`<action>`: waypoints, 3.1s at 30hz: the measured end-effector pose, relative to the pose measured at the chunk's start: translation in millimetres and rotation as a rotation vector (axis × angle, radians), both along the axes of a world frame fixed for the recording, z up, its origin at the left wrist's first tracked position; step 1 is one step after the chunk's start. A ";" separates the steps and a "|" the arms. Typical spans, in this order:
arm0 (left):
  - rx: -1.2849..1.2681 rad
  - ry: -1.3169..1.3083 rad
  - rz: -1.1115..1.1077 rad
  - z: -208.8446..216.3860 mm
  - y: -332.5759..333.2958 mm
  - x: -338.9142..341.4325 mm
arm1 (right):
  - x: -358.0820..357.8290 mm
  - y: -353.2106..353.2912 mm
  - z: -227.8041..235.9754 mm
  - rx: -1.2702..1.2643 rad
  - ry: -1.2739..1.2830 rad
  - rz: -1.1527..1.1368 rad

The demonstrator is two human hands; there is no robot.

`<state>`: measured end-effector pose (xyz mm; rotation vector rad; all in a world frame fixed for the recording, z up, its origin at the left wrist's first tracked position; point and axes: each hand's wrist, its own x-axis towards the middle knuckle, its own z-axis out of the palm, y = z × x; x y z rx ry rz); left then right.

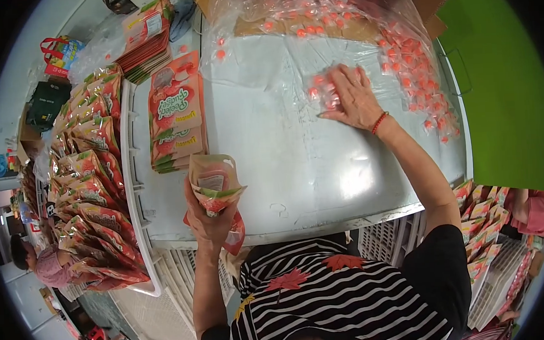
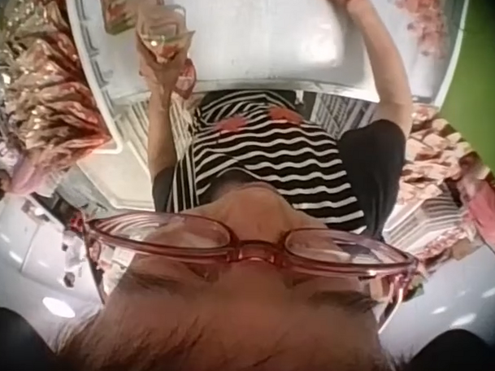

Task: Packing individual candies into plastic pouches and sealing them in a factory setting.

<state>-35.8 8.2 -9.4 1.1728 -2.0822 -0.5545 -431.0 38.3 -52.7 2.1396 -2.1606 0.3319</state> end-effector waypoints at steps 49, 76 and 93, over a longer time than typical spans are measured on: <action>0.115 0.039 0.141 2.8 8.4 29.3 | 92.2 -42.0 2.6 0.107 -1.545 0.048; 0.025 0.078 0.141 -2.8 -6.3 36.9 | 56.2 -36.7 -5.1 -0.367 -0.199 0.031; -0.063 0.047 0.101 -11.6 -10.1 29.3 | -58.1 48.2 -0.3 -0.615 -1.570 -0.335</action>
